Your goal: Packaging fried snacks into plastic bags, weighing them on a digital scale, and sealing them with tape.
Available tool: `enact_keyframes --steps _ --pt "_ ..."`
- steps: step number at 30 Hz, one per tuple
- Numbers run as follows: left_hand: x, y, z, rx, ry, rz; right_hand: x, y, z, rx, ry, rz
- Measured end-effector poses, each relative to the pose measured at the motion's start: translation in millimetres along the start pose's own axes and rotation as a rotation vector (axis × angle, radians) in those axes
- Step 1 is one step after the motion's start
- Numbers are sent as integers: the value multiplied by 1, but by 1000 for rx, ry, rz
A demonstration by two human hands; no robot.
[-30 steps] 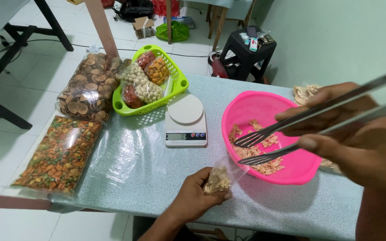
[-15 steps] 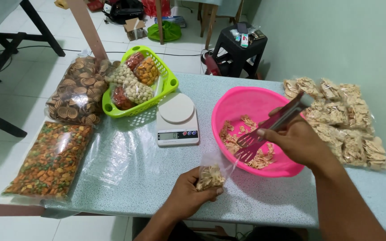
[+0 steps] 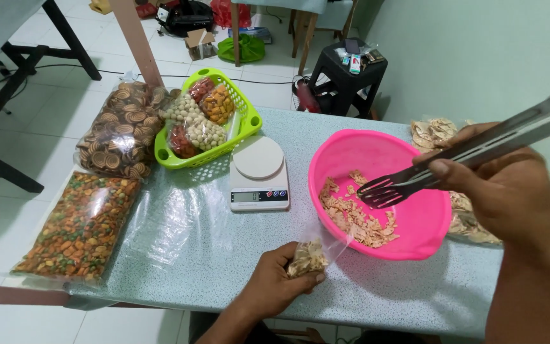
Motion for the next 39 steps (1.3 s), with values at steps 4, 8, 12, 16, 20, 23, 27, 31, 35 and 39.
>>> enact_keyframes --steps 4,8,12,16,20,23,27,31,35,39 --pt "1 2 -4 37 -61 2 -2 6 51 -328 42 112" --pt "2 3 -7 69 -81 3 22 12 62 -236 -91 150" --pt "0 6 -8 33 -57 0 33 21 71 -338 83 222" --pt "-6 5 -7 104 -42 -35 -14 28 15 -404 -313 48" --pt "-13 3 -1 103 -9 -79 -92 67 -167 -228 -456 -245" --pt "-16 4 -8 146 -9 -113 -80 105 -203 202 -2328 296" --pt "-28 4 -23 104 -130 -278 -39 175 -243 916 -2151 475" --pt "-38 7 -41 145 -306 -394 -36 214 -317 1003 -1829 590" --pt "-44 22 -84 254 -578 -546 -11 208 -266 888 -2049 634" --pt "-45 21 -111 271 -811 -537 -4 234 -280 1035 -2013 1313"
Point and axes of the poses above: each hand's wrist, its own y-axis away from the middle knuckle, its own x-axis out of the palm, z = x × y, the point moved 10 cm from there along -y, towards the middle knuckle, and after that the axes turned 9 degrees about -x, right-handed, at the moved point
